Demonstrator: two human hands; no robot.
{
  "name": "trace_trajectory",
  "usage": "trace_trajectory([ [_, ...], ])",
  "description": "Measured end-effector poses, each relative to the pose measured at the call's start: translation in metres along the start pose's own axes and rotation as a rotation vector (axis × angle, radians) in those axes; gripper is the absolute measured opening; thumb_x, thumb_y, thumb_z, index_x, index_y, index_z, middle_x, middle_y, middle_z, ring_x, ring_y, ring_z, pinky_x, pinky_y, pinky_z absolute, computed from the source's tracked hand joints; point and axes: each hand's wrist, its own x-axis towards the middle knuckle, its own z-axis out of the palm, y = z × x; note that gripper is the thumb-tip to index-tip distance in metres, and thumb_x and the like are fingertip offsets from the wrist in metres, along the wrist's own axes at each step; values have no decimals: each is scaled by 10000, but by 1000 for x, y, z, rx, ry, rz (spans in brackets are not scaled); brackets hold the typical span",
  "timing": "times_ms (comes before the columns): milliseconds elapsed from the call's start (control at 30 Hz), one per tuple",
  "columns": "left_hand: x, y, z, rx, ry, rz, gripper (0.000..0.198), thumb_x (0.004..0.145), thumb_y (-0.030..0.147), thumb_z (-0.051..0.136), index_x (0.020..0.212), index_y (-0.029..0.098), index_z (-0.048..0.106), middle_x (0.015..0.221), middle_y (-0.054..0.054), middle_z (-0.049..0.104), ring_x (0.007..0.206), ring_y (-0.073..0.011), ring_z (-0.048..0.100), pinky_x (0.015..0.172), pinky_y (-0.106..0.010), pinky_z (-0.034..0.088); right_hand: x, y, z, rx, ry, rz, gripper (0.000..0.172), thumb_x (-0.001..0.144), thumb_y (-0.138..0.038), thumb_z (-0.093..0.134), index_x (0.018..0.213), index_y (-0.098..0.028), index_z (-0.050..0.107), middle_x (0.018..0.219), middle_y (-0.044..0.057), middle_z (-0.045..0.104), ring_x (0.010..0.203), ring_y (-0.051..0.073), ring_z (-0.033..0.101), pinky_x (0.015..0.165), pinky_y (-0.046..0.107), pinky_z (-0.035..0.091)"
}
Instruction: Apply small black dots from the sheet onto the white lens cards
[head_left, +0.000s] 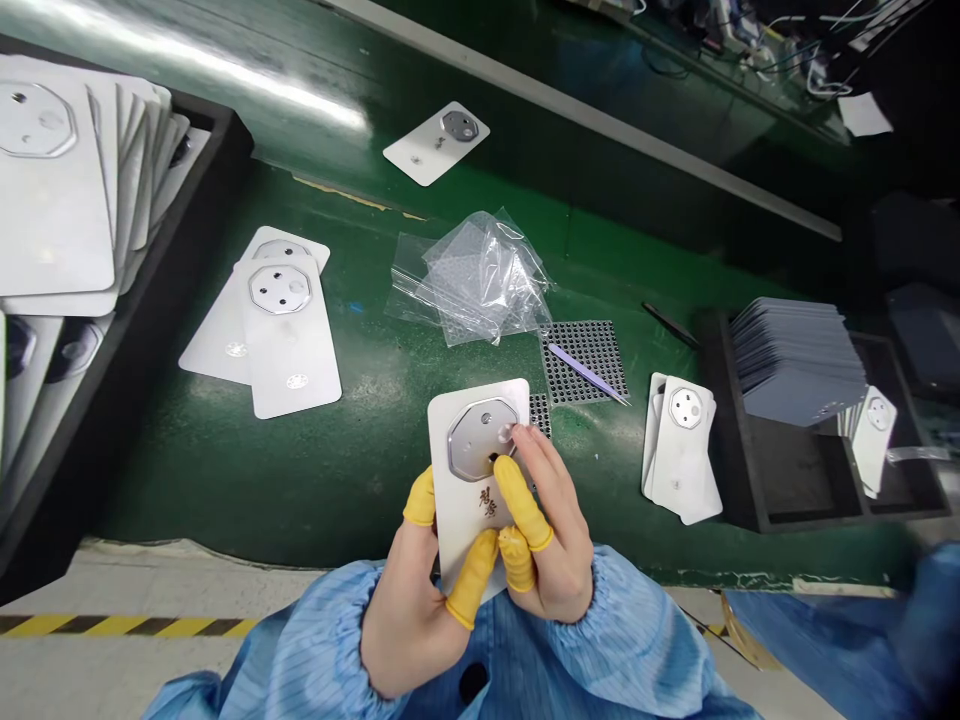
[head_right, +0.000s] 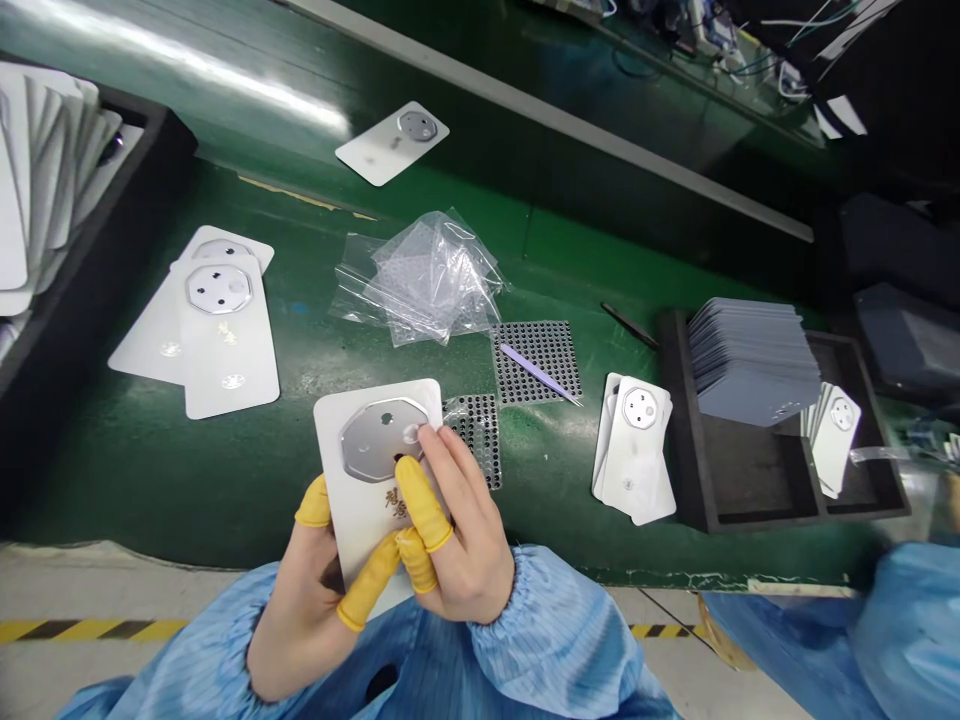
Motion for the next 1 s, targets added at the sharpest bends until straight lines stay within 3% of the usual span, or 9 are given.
trace_trajectory([
  [400,2,3,0,37,0,64,656,862,134,592,1424,356,337,1350,-88,566,1107,-270,649,890,-381,559,7,0,-10,0,-78,4,500,956,-204,339,1437,-70,377,1539,202,278,1380,379,368,1037,628,442],
  [667,1,-1,-2,123,4,52,489,870,184,582,1346,250,492,1332,-127,589,1130,-310,636,902,-414,556,8,-7,-12,-168,-131,-9,506,928,-179,405,1412,-32,389,1560,212,220,1395,387,329,1055,561,459],
  [800,-2,-11,0,154,37,32,533,855,205,614,1366,244,469,1371,-139,559,1191,-331,597,939,-443,540,8,-7,-11,-168,-208,34,545,902,-139,439,1430,-29,361,1547,217,261,1413,386,290,1071,561,444],
  [900,4,-10,1,58,43,5,592,866,200,607,1416,261,394,1418,-132,512,1211,-315,586,984,-447,520,9,2,-9,59,-143,64,492,947,-194,389,1437,-150,385,1519,168,344,1393,336,362,1056,575,451],
  [1000,13,-2,-17,3,86,-63,629,853,230,637,1428,230,383,1359,-131,576,1094,-309,660,927,-436,565,7,15,-8,263,41,225,469,971,-216,385,1439,-244,377,1488,130,404,1339,279,462,1036,529,484],
])
